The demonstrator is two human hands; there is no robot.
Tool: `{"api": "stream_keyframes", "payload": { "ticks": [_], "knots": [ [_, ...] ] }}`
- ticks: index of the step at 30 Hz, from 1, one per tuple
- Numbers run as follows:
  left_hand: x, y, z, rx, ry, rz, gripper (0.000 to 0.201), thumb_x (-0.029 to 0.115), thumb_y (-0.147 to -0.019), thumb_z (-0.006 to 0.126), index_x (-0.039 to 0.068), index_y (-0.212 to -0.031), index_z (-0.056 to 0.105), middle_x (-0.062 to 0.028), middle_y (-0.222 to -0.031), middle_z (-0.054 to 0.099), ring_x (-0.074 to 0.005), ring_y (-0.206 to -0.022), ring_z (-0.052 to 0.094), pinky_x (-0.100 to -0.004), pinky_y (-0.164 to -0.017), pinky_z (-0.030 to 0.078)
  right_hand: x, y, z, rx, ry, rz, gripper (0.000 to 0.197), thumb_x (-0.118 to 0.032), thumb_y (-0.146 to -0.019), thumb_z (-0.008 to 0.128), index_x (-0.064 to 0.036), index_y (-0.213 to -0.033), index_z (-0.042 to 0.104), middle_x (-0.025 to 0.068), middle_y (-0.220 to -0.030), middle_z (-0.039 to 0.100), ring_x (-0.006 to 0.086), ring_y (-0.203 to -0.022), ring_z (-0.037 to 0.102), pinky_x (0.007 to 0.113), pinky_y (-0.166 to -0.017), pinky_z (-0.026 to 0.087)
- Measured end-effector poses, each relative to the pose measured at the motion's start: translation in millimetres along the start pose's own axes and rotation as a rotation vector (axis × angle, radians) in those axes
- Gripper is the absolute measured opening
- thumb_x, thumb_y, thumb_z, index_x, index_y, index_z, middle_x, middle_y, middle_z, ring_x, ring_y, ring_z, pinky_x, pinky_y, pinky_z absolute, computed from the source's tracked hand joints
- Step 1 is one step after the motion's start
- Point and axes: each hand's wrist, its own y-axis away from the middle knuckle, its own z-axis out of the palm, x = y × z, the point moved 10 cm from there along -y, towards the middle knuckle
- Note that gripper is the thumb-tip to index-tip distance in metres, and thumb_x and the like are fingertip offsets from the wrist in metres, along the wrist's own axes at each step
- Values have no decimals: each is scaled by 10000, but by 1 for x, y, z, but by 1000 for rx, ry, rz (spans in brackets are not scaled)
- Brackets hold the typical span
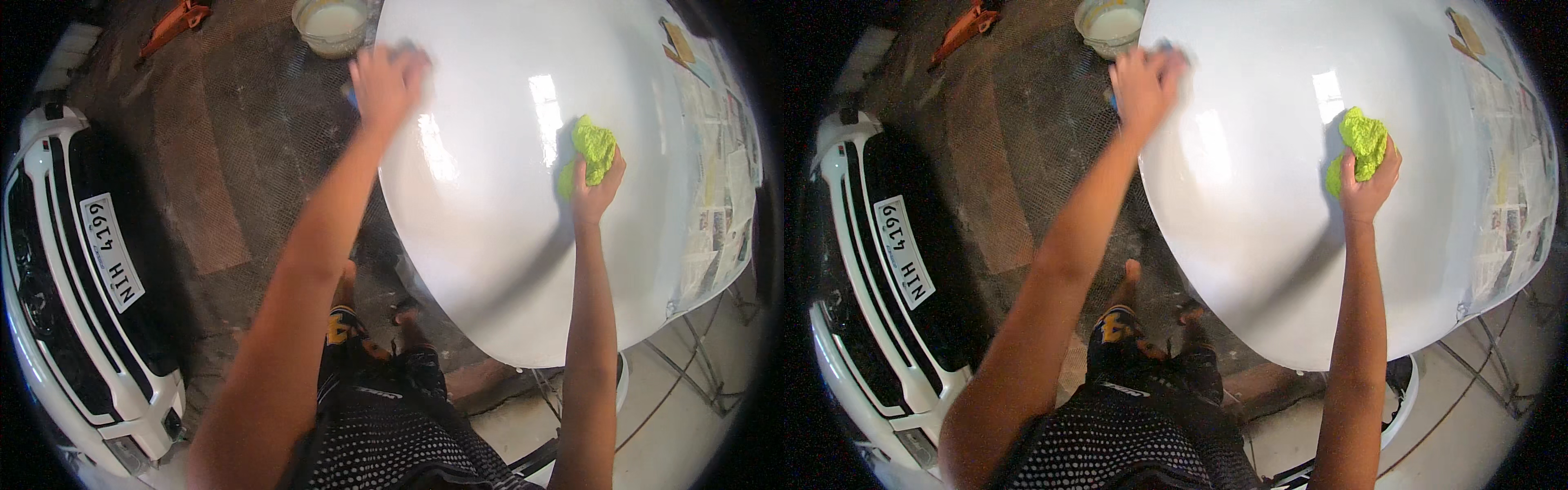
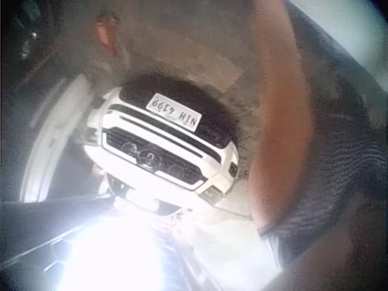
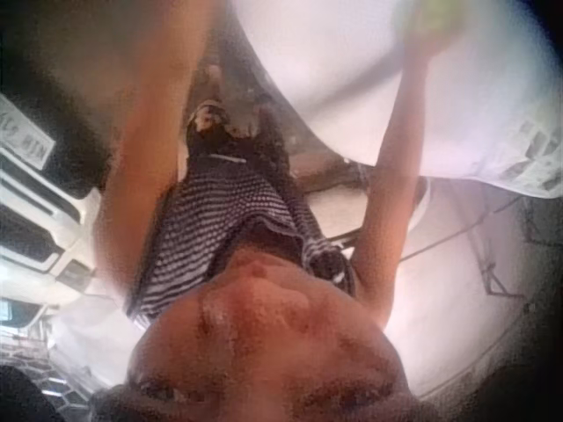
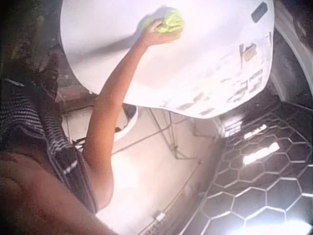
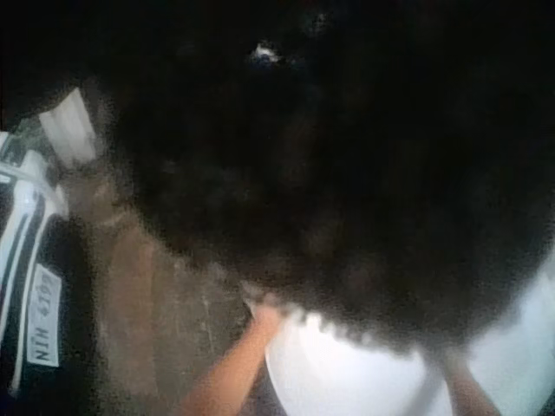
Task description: The person uses a blue sanding block and a yellow cloth to rub and wipe the surface of a large white car hood. The person alternates between sanding and wiping the surface, moving across different areas of the hood.
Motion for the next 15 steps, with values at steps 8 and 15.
{"api": "stream_keyframes", "payload": {
  "ticks": [8, 15],
  "knots": [
    [3, 88, -18, -5, 74, 191, 353, 389, -964, 647, 276, -1295, 692, -187, -1167, 599, -410, -1072, 525, -609, -924, 418, -12, -2, -3, 13, 31, -30, 628, -183, -840, 738, -29, -1399, 495, 170, -1283, 588, 361, -1198, 546, 498, -1055, 403],
    [15, 83, -10, -50, -13, -19, 306, 379, -968, 631, 212, -1206, 727, -175, -1231, 575, -450, -1191, 498, -639, -1079, 334, -6, -1, -6, 34, 77, -32, 609, -197, -845, 744, -40, -1386, 512, 167, -1255, 598, 358, -1175, 564, 492, -1022, 438]
  ]
}}
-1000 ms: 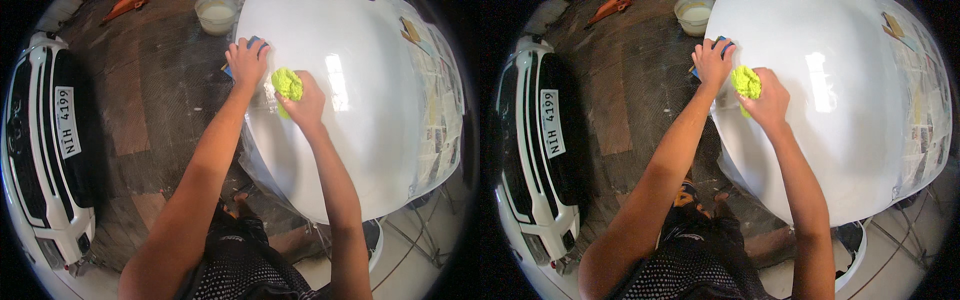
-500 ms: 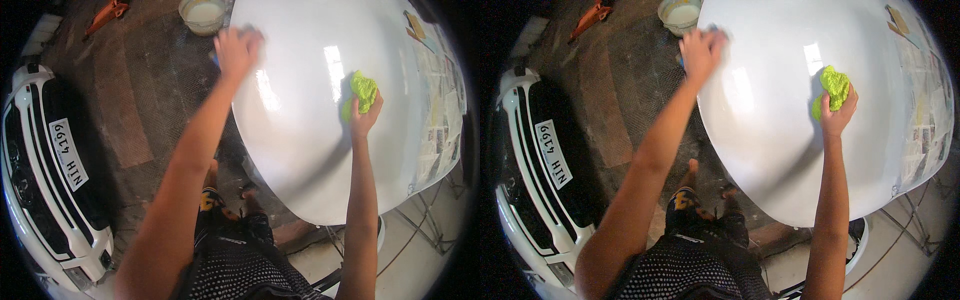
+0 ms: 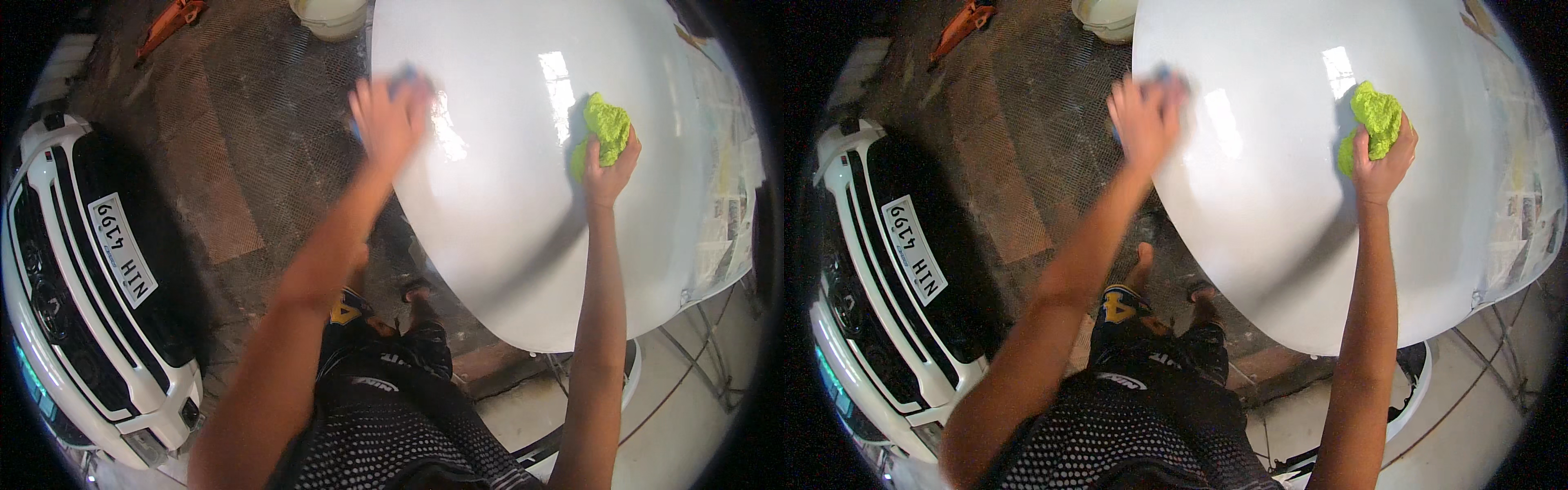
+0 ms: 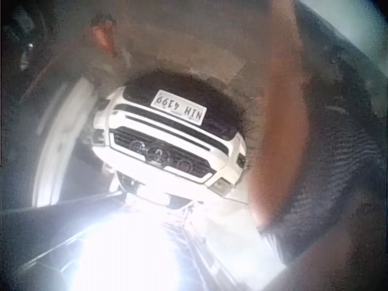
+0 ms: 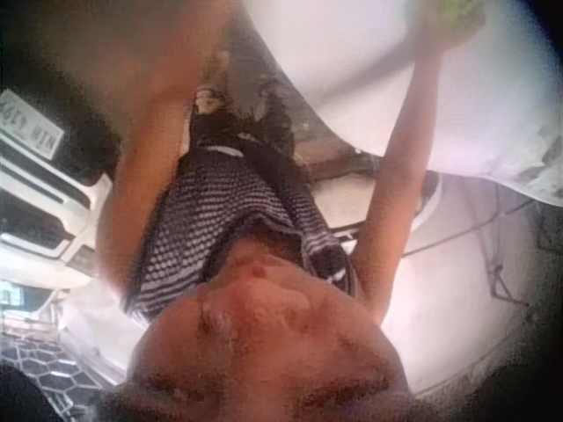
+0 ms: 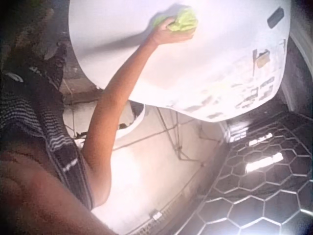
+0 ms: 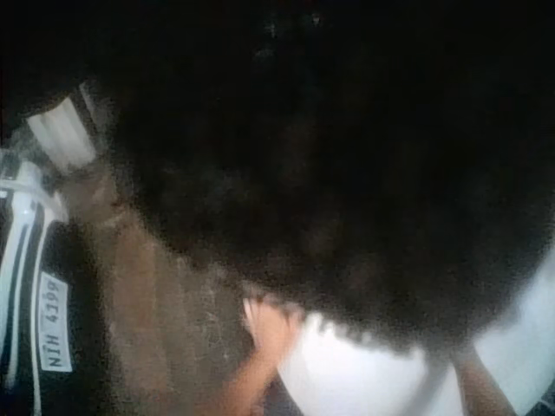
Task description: The person uses a blue sanding block and a yellow cloth to rub and wipe the surface of a large white car hood. The person alternates between sanding and wiping the surface, moving across different areas of the hood.
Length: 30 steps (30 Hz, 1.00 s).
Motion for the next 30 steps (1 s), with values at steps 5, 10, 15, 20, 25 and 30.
{"api": "stream_keyframes", "payload": {
  "ticks": [5, 10, 15, 20, 25, 30],
  "knots": [
    [44, 171, -54, -113, 206, 235, 322, 308, -944, 696, 329, -1265, 689, -139, -1234, 563, -344, -1064, 499, -532, -898, 387, -6, 2, -4, 16, -13, -6, 610, -220, -847, 756, -44, -1382, 523, 173, -1238, 599, 357, -1160, 576, 482, -1014, 451],
    [-42, 7, -39, 167, 94, -73, 220, 306, -952, 682, 208, -1135, 755, -134, -1110, 580, -352, -980, 509, -480, -848, 397, -6, -5, 3, 21, -39, 1, 610, -237, -854, 757, -42, -1385, 530, 173, -1238, 597, 352, -1156, 585, 469, -1002, 464],
    [47, 162, -44, -128, 172, 195, 274, 324, -946, 708, 266, -1213, 727, -170, -1151, 584, -368, -1055, 503, -558, -869, 403, 1, 3, -3, -23, 70, 36, 602, -251, -928, 744, -8, -1425, 506, 154, -1310, 551, 303, -1232, 571, 406, -1056, 454],
    [34, 63, -27, 34, -94, 294, 306, 347, -992, 621, 245, -1276, 668, -210, -1130, 625, -395, -1037, 545, -563, -882, 453, -4, 1, -4, 37, 16, 14, 602, -255, -876, 753, -41, -1392, 528, 170, -1250, 593, 349, -1157, 589, 461, -1009, 470],
    [-10, -36, -22, 120, -20, 11, 233, 328, -1022, 558, 160, -1110, 694, -159, -1007, 585, -373, -1003, 543, -561, -911, 426, -8, -1, 1, 25, 25, -21, 586, -243, -883, 750, -40, -1389, 533, 165, -1249, 594, 343, -1164, 593, 454, -1004, 475],
    [85, 204, -43, -225, 318, 476, 381, 427, -951, 691, 351, -1323, 660, -206, -1227, 645, -405, -1070, 595, -559, -967, 479, -4, 0, -8, 37, 41, -7, 584, -241, -881, 750, -46, -1388, 536, 164, -1247, 595, 343, -1158, 599, 454, -992, 481]
  ]
}}
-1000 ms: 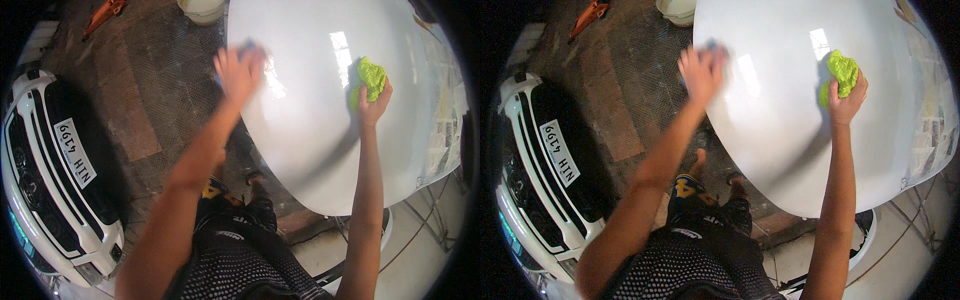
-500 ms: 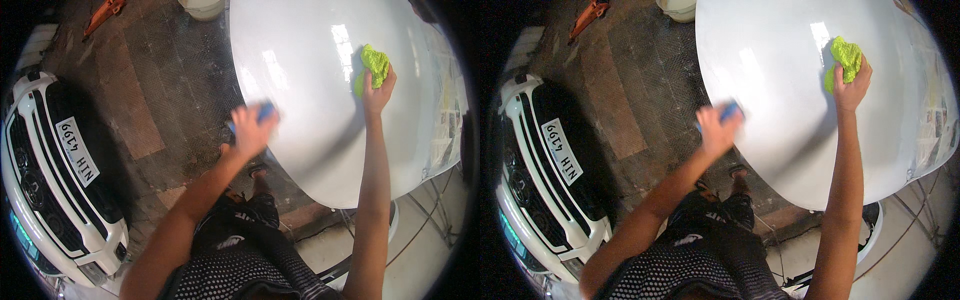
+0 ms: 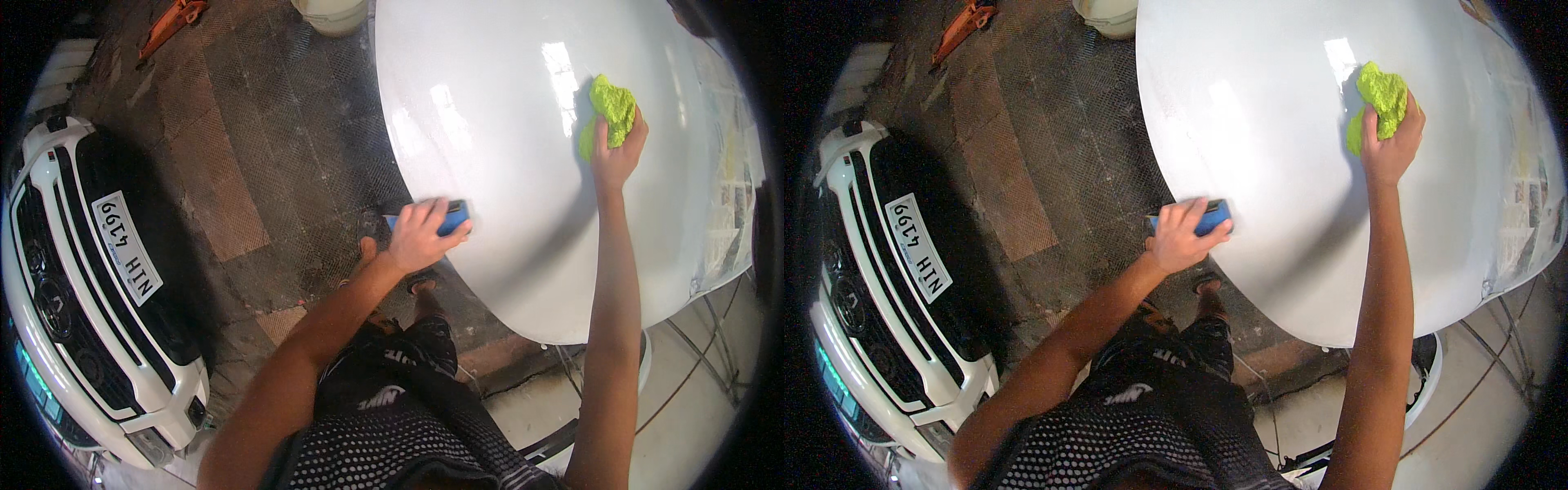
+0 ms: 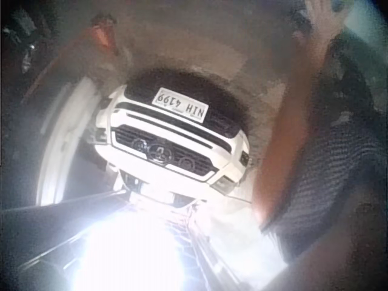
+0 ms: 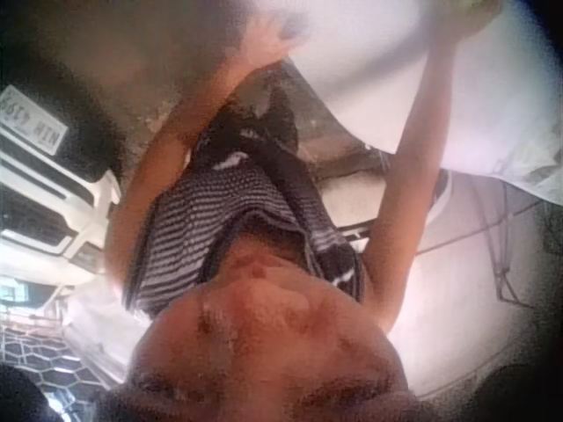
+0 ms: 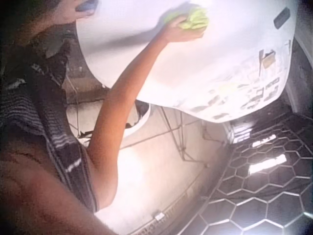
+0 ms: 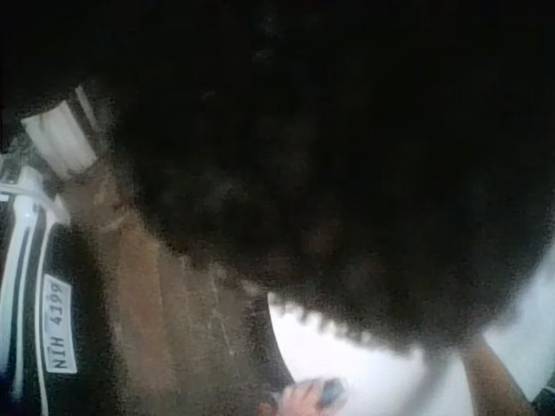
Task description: The person uses a blue sanding block and a yellow cloth to rub and wipe the surface of a large white car hood. The person alternates between sanding and wiping the surface, moving across different areas of the hood.
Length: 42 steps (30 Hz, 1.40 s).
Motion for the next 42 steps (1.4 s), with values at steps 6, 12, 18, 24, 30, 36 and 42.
{"api": "stream_keyframes", "payload": {
  "ticks": [6, 12, 18, 24, 30, 36, 42],
  "knots": [
    [-218, -150, -97, 451, -220, -399, 263, 328, -1008, 598, 120, -1085, 739, -159, -1061, 570, -354, -1006, 529, -504, -859, 419, -10, -2, 12, 0, -49, -7, 592, -247, -873, 750, -52, -1390, 536, 167, -1242, 599, 352, -1149, 602, 463, -995, 478],
    [-31, -26, -10, -2, -63, -154, 444, 413, -931, 732, 156, -1291, 696, -210, -1304, 609, -379, -1166, 531, -520, -952, 407, 6, 7, 2, -19, -13, 16, 612, -248, -872, 750, -47, -1403, 522, 178, -1242, 595, 352, -1146, 601, 464, -999, 473],
    [-150, -136, -56, 271, -368, -154, 229, 335, -981, 663, 198, -1135, 764, -166, -1081, 654, -367, -997, 562, -527, -830, 450, 2, 2, 6, -7, -28, 12, 628, -251, -875, 751, -44, -1416, 510, 173, -1245, 594, 350, -1151, 599, 456, -1008, 461],
    [-184, -191, -45, 274, -215, -399, 268, 356, -1006, 601, 184, -1152, 746, -175, -1202, 623, -394, -1126, 537, -537, -980, 429, 5, 2, 7, -14, 21, -22, 647, -268, -861, 741, -52, -1424, 507, 178, -1276, 601, 367, -1174, 587, 472, -1014, 452],
    [-51, -113, -1, -23, -64, 94, 496, 515, -891, 749, 127, -1200, 736, -166, -1243, 693, -369, -1198, 596, -565, -1051, 410, -1, 3, -2, -10, -4, -25, 646, -203, -832, 734, -60, -1421, 509, 170, -1312, 609, 375, -1199, 576, 480, -1019, 449],
    [-221, -266, -61, 216, -254, -521, 373, 363, -969, 610, 97, -1222, 680, -228, -1206, 601, -426, -1120, 545, -614, -1047, 369, -14, -4, 5, 8, -28, -28, 650, -205, -798, 741, -70, -1397, 528, 175, -1290, 603, 368, -1212, 570, 484, -1016, 432],
    [21, -150, 0, 22, 147, 369, 421, 367, -928, 724, 54, -1211, 712, -200, -1207, 676, -381, -1109, 626, -522, -982, 471, 9, 9, -4, -16, 32, 8, 663, -225, -779, 735, -76, -1393, 536, 179, -1292, 599, 375, -1201, 573, 485, -1010, 435]
  ]
}}
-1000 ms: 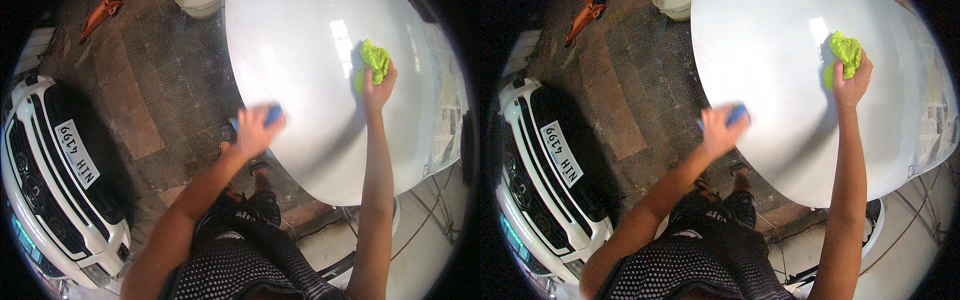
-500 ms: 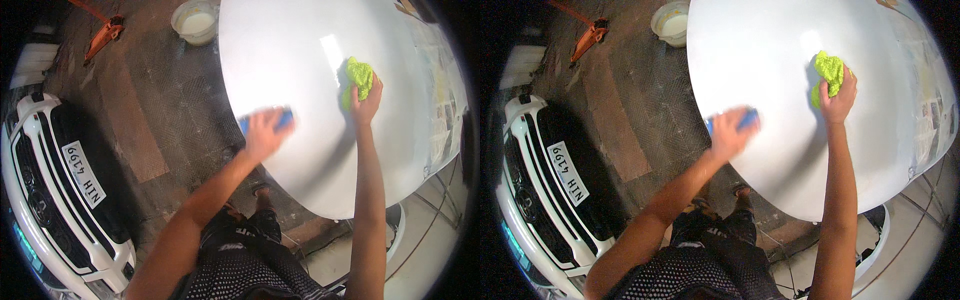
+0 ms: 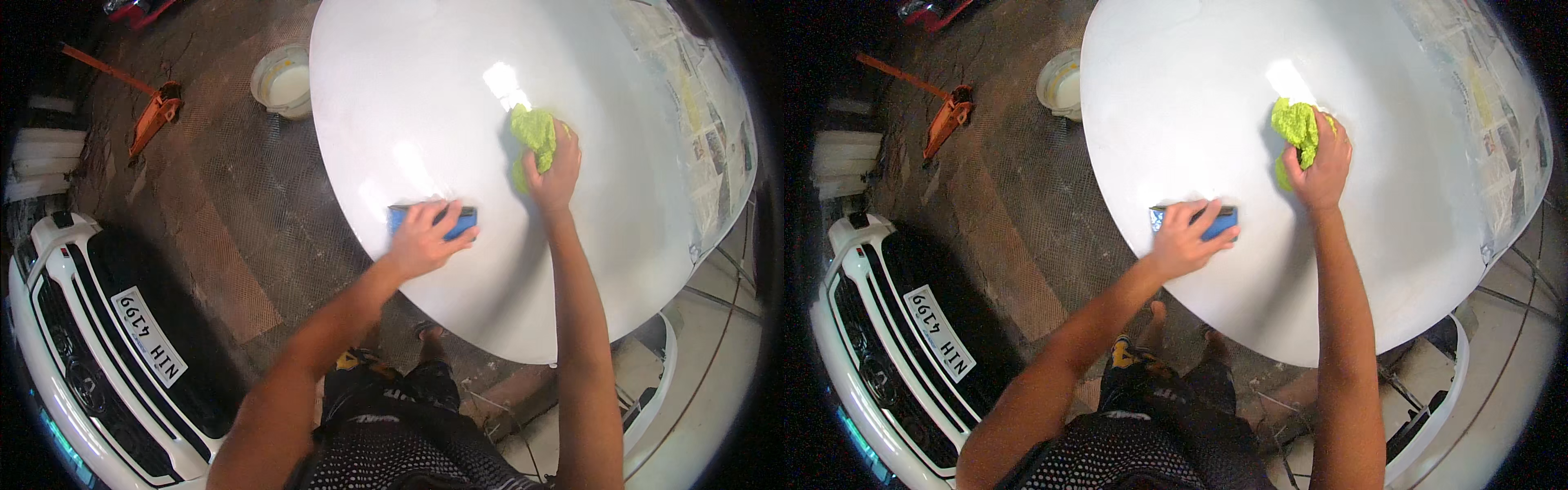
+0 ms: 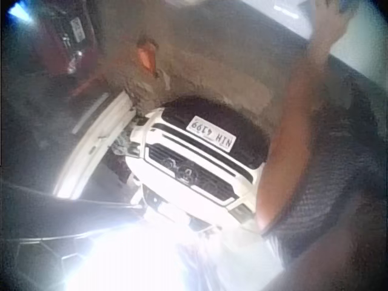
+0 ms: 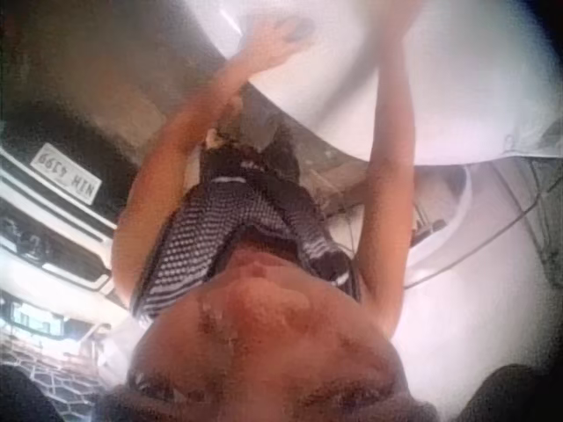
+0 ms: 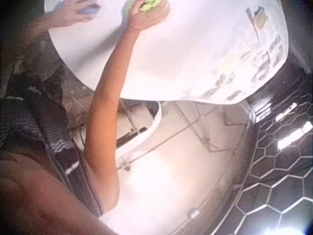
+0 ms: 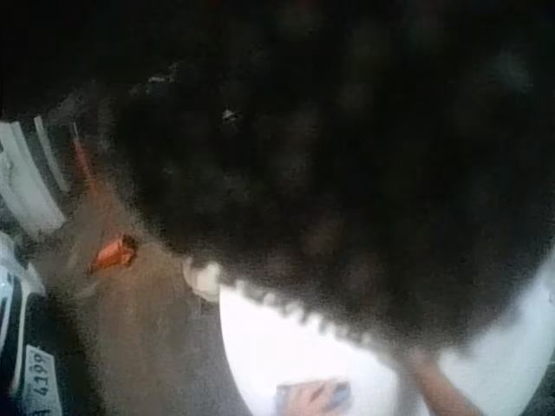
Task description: The person uses a blue sanding block and a yellow cloth to rub and wipe the surface of a large white car hood. The person alternates between sanding and wiping the surface, moving across different areas of the hood.
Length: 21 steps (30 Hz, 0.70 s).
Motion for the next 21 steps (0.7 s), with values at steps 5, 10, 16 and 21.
{"api": "stream_keyframes", "payload": {
  "ticks": [5, 10, 16, 21],
  "knots": [
    [-266, -32, -96, 214, -474, -752, 318, 344, -960, 681, 63, -1103, 722, -176, -1081, 648, -366, -959, 606, -500, -889, 448, -29, -17, 5, 59, -69, -54, 665, -217, -764, 732, -96, -1391, 549, 170, -1264, 600, 371, -1166, 578, 493, -1025, 433],
    [-173, -25, -28, 194, -507, -639, 515, 419, -925, 707, -6, -1215, 686, -237, -1229, 591, -411, -1126, 550, -541, -1003, 395, -25, -17, 12, 36, -69, -31, 672, -211, -752, 740, -96, -1388, 556, 168, -1265, 601, 368, -1161, 577, 504, -1030, 430],
    [-155, -11, -17, -68, 399, -861, 410, 370, -928, 727, 15, -1134, 736, -207, -1113, 737, -326, -1073, 683, -473, -987, 477, -8, -10, -7, 23, -43, -5, 660, -195, -754, 738, -90, -1382, 562, 168, -1264, 599, 370, -1151, 580, 497, -1020, 433],
    [-247, -10, -110, 385, -588, -831, 468, 410, -972, 685, -57, -979, 651, -210, -937, 660, -373, -915, 596, -527, -853, 449, -30, -15, 12, 52, -61, -52, 663, -204, -765, 741, -83, -1390, 555, 169, -1276, 600, 370, -1179, 579, 494, -1026, 430]
  ]
}}
